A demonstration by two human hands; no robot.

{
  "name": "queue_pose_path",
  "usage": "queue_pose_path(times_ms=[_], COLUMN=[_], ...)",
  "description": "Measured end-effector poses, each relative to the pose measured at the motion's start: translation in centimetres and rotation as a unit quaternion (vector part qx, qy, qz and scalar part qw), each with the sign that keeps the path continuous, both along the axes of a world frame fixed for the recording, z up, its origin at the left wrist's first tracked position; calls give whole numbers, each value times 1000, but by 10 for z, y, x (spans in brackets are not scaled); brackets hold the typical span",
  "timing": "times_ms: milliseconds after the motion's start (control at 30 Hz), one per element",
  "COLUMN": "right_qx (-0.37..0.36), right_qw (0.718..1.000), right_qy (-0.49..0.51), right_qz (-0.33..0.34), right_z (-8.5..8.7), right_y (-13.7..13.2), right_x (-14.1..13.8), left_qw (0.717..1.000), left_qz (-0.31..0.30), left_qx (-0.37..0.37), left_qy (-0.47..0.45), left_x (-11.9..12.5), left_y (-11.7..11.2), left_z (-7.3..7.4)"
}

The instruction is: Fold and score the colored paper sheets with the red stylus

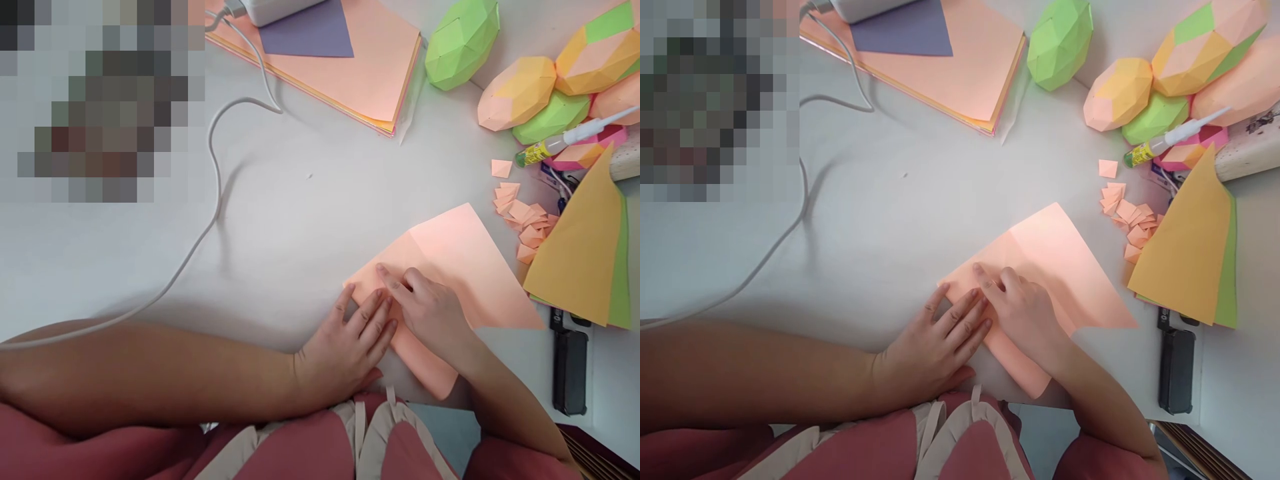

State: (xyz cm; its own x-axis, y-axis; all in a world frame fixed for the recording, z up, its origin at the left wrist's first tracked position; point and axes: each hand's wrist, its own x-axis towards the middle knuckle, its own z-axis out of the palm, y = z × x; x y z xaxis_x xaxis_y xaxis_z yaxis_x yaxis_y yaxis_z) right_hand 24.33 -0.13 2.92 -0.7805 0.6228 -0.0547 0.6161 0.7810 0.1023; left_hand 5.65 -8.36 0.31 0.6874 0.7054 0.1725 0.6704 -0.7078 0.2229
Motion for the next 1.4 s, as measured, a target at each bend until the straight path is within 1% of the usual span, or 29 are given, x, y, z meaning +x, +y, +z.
queue_pose_path(times_ms=[500,767,1167,1400], right_qx=[7,16,24,22], right_qw=[1000,999,999,999], right_qy=[15,24,14,21], right_qz=[13,20,22,22], right_z=[-1,2,2,1], right_y=[1,2,2,2], right_x=[-1,-2,-3,-2], left_qw=[1000,1000,999,999], left_qz=[8,10,17,20], left_qx=[4,0,0,8], left_qy=[5,14,34,29], left_x=[-1,-1,-2,-3], left_y=[-2,-1,-2,-1], left_z=[1,4,8,8])
